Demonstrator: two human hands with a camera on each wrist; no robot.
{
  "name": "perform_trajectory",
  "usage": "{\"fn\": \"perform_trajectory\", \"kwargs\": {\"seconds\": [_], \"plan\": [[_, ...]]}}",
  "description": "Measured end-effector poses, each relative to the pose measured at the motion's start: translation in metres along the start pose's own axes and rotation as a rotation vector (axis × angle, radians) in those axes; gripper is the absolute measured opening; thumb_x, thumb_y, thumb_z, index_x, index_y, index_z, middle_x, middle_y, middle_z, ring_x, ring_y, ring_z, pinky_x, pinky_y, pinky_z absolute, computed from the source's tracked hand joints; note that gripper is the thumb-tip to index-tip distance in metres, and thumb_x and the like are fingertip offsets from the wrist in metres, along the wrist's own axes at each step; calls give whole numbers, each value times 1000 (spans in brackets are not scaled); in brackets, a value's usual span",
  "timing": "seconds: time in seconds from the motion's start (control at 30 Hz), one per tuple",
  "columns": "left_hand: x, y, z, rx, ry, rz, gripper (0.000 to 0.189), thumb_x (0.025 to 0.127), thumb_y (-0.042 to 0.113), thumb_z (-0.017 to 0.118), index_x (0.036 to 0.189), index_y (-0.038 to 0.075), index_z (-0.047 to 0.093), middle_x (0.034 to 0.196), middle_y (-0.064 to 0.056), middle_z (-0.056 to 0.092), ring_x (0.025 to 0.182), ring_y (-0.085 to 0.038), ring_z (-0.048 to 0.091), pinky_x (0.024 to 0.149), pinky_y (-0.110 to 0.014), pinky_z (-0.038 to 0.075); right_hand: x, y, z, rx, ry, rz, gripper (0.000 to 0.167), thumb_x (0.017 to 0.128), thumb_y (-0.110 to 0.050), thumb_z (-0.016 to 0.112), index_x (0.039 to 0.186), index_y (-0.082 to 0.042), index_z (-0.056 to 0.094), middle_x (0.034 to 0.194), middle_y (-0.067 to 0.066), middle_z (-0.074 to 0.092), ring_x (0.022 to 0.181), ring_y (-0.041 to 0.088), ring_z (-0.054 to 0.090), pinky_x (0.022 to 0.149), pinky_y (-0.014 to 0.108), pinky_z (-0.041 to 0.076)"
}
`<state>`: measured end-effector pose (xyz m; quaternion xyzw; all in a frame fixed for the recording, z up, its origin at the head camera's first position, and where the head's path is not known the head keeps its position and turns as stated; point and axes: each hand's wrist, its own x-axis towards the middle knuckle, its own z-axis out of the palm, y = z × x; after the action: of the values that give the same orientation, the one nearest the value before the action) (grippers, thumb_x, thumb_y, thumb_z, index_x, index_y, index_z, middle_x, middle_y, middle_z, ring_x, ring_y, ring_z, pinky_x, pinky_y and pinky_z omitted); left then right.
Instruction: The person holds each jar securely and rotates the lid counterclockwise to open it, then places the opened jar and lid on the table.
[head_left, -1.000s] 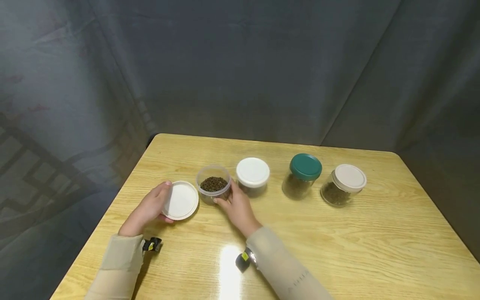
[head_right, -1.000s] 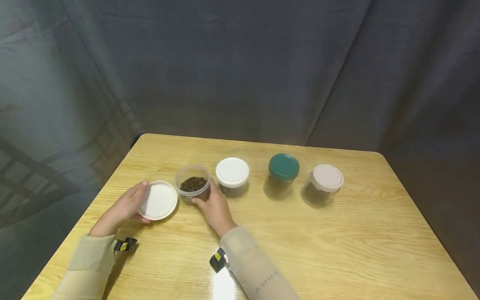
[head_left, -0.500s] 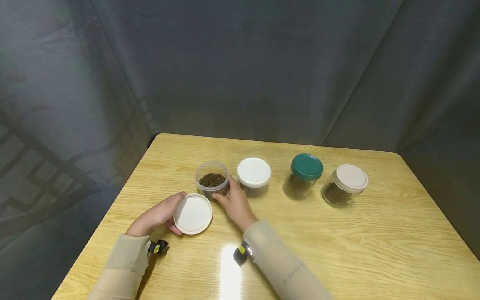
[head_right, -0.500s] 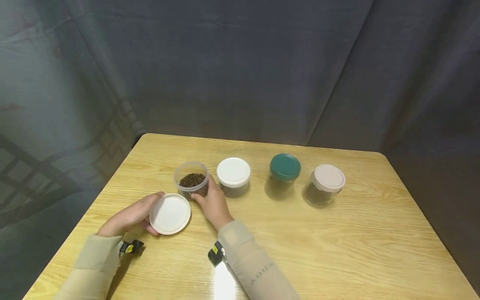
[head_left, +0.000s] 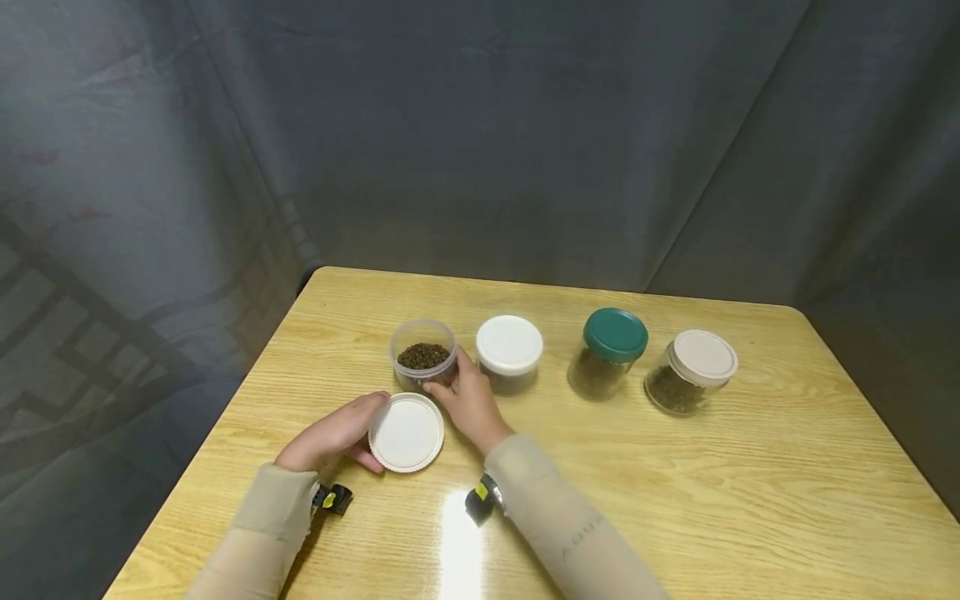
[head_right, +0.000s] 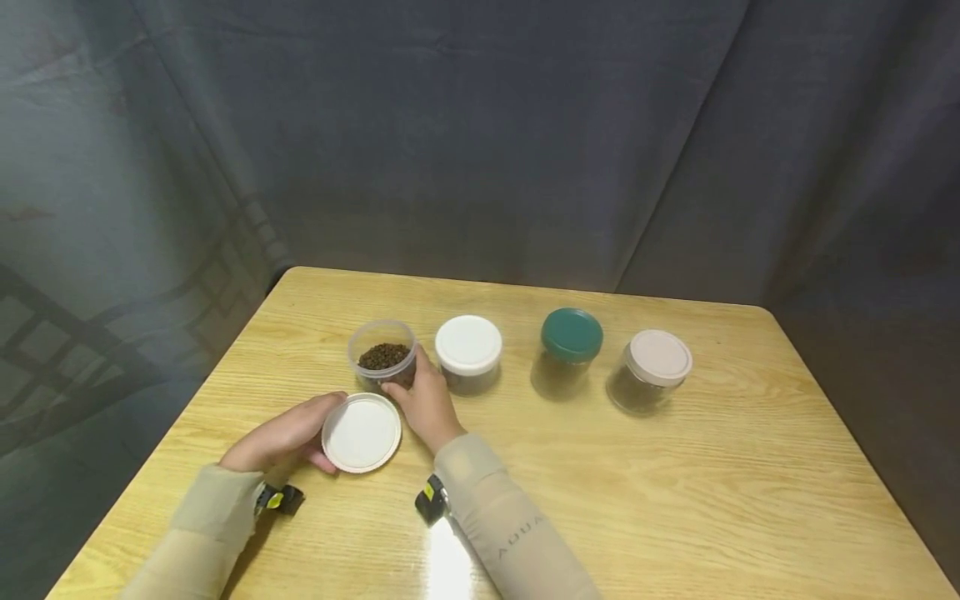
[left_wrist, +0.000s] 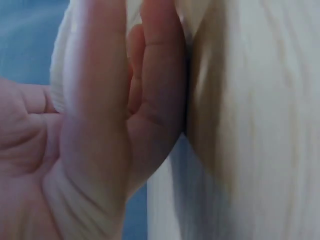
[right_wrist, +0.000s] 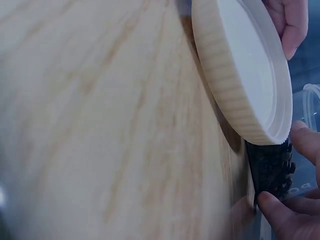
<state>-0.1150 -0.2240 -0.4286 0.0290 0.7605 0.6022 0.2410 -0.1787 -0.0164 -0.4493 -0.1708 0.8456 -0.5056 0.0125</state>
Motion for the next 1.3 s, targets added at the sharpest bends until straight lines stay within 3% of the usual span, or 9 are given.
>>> {"fn": "perform_trajectory", "kwargs": {"seconds": [0.23, 0.4, 0.63, 0.87, 1.3], "plan": [[-2, 7, 6, 173, 165, -32, 37, 109, 20, 37, 124, -10, 54, 93, -16, 58, 64, -21, 62, 55, -34, 61, 3, 1, 1, 4, 14, -10, 82, 89, -18, 78, 155, -1, 33, 149, 20, 50, 136, 30, 50, 113, 37, 42], [-1, 10, 9, 255, 226, -54, 28, 106, 13, 43, 115, -7, 59, 84, -13, 58, 58, -18, 61, 55, -31, 59, 5, 2, 3, -7, 18, -20, 81, 90, -18, 78, 156, -2, 33, 148, 20, 51, 137, 28, 50, 113, 37, 42], [1, 11, 12, 382, 269, -32, 23, 101, 3, 51, 118, -8, 61, 86, -11, 63, 57, -16, 62, 53, -29, 57, 6, 1, 3, -20, 26, -17, 81, 90, -21, 78, 155, -3, 34, 146, 21, 53, 132, 30, 54, 112, 40, 44], [2, 13, 14, 464, 304, -3, 24, 97, -3, 57, 119, -10, 60, 84, -11, 62, 56, -16, 61, 52, -30, 57, 6, 0, 3, -14, 24, 9, 83, 89, -22, 79, 156, -4, 34, 148, 20, 51, 137, 30, 50, 114, 40, 42], [1, 15, 15, 475, 316, -25, 25, 96, -4, 56, 120, -9, 59, 86, -11, 61, 60, -15, 61, 54, -29, 57, 7, 0, 5, 46, 18, 36, 81, 90, -19, 78, 155, -1, 33, 150, 21, 48, 138, 32, 48, 108, 39, 48]]}}
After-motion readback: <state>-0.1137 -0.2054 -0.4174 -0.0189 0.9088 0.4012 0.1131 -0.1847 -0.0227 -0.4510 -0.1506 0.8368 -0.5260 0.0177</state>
